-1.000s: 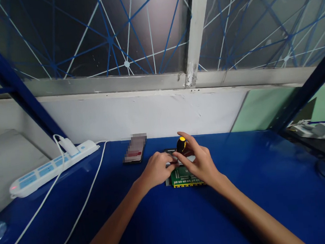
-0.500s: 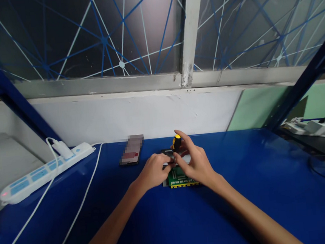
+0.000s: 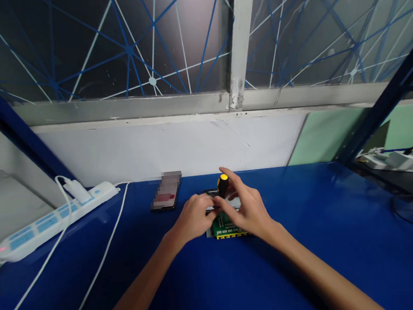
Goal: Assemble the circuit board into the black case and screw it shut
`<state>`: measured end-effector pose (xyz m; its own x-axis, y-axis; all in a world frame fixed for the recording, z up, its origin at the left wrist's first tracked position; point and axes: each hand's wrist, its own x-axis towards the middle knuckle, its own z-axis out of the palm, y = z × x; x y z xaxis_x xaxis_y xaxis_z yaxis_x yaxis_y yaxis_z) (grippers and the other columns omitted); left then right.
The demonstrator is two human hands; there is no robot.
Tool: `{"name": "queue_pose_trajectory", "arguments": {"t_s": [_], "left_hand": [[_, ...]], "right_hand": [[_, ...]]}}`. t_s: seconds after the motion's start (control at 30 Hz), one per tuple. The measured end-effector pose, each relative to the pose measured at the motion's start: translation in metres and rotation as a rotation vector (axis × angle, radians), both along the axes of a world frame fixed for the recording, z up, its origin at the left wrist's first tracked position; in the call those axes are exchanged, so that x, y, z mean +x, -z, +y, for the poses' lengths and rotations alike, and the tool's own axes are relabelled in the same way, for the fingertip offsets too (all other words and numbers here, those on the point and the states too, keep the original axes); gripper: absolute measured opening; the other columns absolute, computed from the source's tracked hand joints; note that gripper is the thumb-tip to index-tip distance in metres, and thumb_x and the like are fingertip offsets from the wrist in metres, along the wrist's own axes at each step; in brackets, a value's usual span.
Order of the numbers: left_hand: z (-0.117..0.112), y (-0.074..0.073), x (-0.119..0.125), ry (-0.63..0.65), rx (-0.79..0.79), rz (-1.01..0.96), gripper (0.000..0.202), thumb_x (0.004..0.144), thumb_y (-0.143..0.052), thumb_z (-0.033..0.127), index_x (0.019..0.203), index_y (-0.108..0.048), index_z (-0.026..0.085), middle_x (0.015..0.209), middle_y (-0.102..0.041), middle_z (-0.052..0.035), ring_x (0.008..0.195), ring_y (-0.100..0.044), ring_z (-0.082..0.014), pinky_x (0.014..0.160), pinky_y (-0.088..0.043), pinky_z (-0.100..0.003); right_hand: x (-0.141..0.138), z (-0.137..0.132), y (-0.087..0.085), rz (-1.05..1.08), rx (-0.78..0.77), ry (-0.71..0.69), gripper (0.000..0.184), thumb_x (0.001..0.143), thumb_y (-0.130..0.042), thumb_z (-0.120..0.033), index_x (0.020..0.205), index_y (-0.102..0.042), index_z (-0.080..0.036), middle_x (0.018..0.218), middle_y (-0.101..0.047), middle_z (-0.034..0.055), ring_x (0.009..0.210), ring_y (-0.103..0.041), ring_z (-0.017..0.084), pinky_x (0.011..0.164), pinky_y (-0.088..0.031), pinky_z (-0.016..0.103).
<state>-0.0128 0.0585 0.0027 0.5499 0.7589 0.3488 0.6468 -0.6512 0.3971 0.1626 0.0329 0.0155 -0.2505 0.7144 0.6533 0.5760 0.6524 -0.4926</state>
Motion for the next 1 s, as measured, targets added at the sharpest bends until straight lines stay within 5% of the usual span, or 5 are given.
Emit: {"name": "queue_pose_trajectory", "arguments": {"t_s": [1.0], "left_hand": [[0.0011,0.0019,-0.0001,-0.015,0.026,-0.015,0.012,0.084,-0.061,0.017,0.075,-0.069,0.018,0.08,-0.072,-0.0033,0.075,-0.066,-0.0185,0.07,-0.044,-0.028]], "right_hand": [[0.0004,-0.0006,0.001,0.022,0.003,-0.001,0.059,0.091,-0.049,-0.03,0.146,-0.03,-0.022,0.091,-0.065,0.0036,0.077,-0.065,0.018,0.07,-0.053,0.031]]}}
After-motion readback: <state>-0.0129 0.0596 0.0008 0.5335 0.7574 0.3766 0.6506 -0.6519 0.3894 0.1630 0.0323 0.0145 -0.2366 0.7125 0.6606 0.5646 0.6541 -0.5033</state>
